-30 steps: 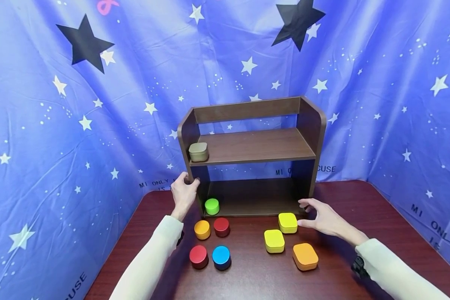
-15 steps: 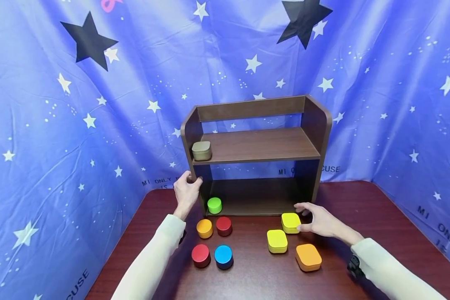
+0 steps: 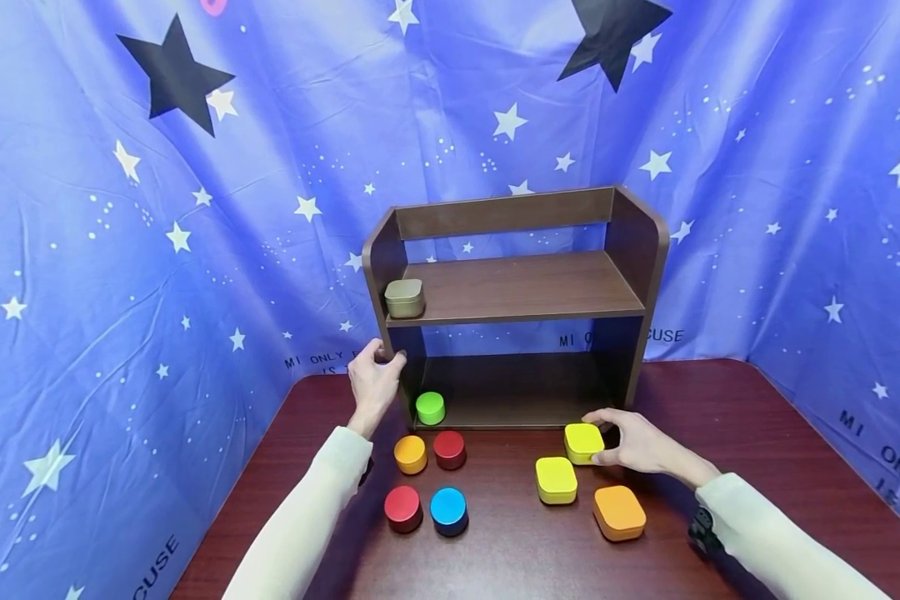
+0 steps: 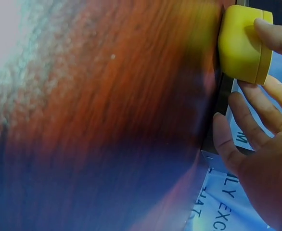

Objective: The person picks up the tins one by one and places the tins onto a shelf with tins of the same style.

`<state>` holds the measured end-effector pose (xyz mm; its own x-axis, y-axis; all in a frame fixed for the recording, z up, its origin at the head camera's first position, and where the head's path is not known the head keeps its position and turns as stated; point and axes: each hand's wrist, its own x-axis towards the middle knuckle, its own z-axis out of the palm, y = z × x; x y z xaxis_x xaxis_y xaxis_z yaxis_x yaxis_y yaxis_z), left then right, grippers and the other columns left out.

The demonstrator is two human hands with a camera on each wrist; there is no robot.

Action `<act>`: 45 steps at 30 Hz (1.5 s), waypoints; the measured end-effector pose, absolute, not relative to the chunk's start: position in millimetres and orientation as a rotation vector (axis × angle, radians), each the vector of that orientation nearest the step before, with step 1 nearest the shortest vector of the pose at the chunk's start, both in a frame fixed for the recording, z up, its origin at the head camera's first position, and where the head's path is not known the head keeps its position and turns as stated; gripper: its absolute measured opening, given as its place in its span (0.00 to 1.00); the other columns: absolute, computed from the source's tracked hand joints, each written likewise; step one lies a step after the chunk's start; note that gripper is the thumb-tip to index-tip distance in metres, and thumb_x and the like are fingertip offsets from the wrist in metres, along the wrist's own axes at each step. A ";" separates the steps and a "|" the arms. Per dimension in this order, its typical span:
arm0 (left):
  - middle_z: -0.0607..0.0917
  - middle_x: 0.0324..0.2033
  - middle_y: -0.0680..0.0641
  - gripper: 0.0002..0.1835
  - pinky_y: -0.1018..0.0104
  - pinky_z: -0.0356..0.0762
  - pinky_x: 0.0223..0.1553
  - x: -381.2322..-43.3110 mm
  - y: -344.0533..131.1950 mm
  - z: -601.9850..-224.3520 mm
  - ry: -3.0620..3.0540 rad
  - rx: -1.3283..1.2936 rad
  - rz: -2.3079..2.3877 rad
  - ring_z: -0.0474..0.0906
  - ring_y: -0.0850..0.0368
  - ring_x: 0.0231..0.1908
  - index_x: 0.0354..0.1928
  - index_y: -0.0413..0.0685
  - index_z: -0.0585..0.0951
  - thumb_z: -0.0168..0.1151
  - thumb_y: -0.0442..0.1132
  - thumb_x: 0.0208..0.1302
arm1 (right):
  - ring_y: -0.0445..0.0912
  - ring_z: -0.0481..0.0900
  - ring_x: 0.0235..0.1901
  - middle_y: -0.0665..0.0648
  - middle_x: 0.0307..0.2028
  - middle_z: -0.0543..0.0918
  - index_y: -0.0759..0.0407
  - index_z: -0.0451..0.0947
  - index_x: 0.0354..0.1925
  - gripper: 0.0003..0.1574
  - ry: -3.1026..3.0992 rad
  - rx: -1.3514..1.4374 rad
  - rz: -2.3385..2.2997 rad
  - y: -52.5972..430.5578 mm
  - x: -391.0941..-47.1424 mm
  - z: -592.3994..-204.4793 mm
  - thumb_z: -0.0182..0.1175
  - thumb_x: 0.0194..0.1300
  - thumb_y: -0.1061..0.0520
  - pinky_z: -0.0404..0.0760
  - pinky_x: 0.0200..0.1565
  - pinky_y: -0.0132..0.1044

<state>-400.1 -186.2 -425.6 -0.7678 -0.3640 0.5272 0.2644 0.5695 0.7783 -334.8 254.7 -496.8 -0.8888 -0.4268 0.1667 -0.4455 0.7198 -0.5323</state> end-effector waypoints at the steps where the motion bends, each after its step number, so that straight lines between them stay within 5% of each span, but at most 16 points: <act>1: 0.89 0.27 0.42 0.07 0.59 0.72 0.40 -400.0 -186.2 -425.4 -2.129 0.078 -1.206 0.83 0.43 0.34 0.31 0.49 0.85 0.74 0.41 0.58 | 0.54 0.85 0.54 0.62 0.57 0.89 0.63 0.82 0.64 0.42 -2.880 0.733 0.909 254.4 -334.9 -497.2 0.81 0.54 0.49 0.84 0.60 0.61; 45: 0.90 0.27 0.42 0.07 0.57 0.73 0.40 -402.4 -187.3 -429.7 -2.116 0.060 -1.206 0.86 0.43 0.36 0.32 0.50 0.86 0.74 0.43 0.59 | 0.48 0.84 0.49 0.53 0.49 0.90 0.57 0.84 0.55 0.34 -2.846 0.701 0.956 242.9 -331.6 -476.6 0.83 0.54 0.46 0.85 0.57 0.51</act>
<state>-402.4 -187.3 -429.7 -0.7603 -0.3588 0.5415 0.2833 0.5671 0.7734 -331.6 242.9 -476.6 -0.8951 -0.4010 0.1951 -0.4374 0.7045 -0.5589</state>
